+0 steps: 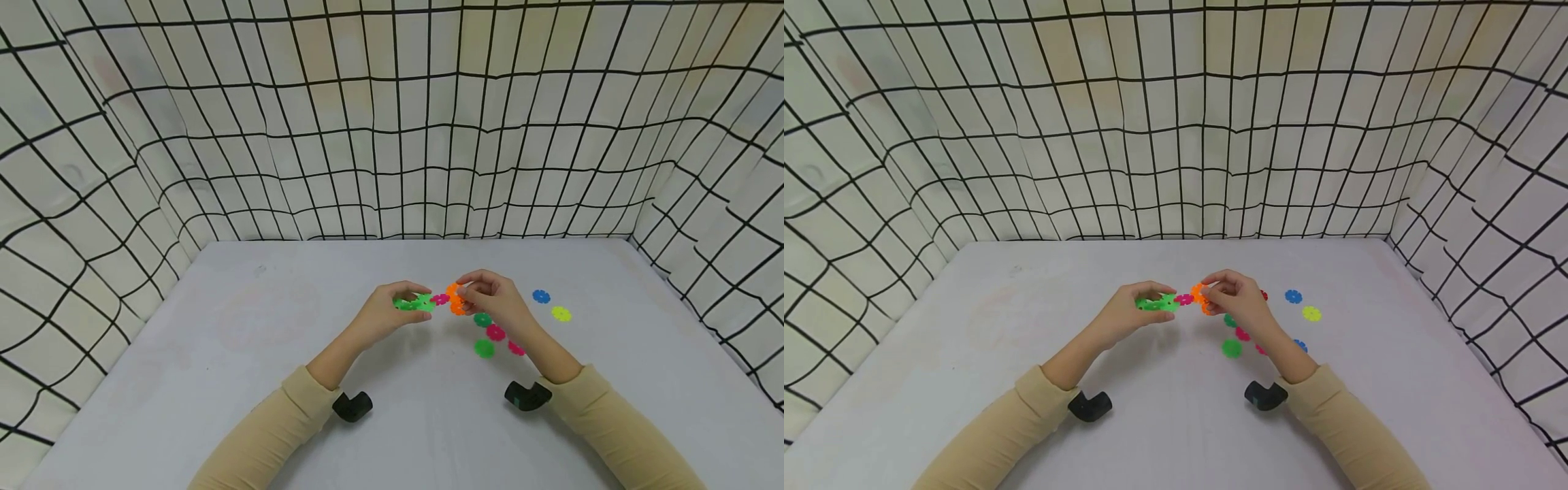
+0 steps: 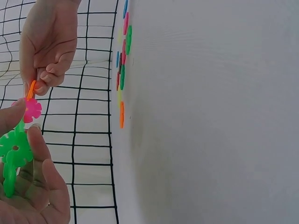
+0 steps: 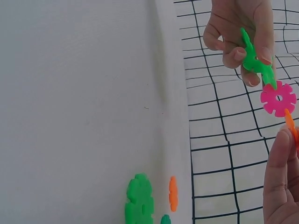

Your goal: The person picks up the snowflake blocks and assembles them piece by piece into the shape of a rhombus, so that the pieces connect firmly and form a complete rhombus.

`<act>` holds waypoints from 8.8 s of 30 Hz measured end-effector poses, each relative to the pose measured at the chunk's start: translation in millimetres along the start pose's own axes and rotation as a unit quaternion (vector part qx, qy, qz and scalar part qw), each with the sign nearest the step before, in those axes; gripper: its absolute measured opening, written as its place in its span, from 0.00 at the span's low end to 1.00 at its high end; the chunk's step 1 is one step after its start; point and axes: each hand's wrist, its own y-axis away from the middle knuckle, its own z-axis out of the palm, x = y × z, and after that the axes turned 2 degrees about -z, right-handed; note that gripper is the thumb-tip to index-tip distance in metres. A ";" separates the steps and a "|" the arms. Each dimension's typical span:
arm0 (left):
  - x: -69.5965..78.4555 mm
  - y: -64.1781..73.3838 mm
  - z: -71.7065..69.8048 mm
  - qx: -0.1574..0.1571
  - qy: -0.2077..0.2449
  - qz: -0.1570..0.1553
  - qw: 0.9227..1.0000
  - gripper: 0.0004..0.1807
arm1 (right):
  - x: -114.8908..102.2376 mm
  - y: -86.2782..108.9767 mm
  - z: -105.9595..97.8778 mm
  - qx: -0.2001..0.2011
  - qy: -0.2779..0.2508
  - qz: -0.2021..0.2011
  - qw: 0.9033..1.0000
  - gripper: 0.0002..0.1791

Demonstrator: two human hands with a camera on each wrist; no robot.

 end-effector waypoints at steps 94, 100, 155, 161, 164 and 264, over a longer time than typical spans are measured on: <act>-6.3 -18.2 2.6 -0.143 0.275 -0.127 0.942 0.23 | 1.4 -6.6 7.5 -0.013 0.001 -0.029 0.999 0.18; -10.3 -17.0 2.0 -0.139 0.293 -0.130 0.937 0.22 | 4.2 -10.0 -9.7 -0.039 0.046 -0.026 0.998 0.22; -2.9 -24.7 4.5 -0.173 0.375 -0.128 0.902 0.26 | 3.7 -32.3 -38.5 -0.021 0.082 -0.051 0.995 0.15; 1.8 -26.5 11.6 -0.169 0.376 -0.133 0.901 0.26 | 7.2 -37.9 -36.3 -0.010 0.025 -0.044 0.999 0.18; 2.2 -28.0 14.6 -0.159 0.368 -0.146 0.904 0.25 | 10.2 -40.7 -34.0 -0.011 -0.024 -0.036 0.999 0.17; 8.5 -24.7 20.1 -0.135 0.277 -0.150 0.939 0.20 | 1.6 -15.7 -0.1 0.007 -0.186 0.020 0.982 0.12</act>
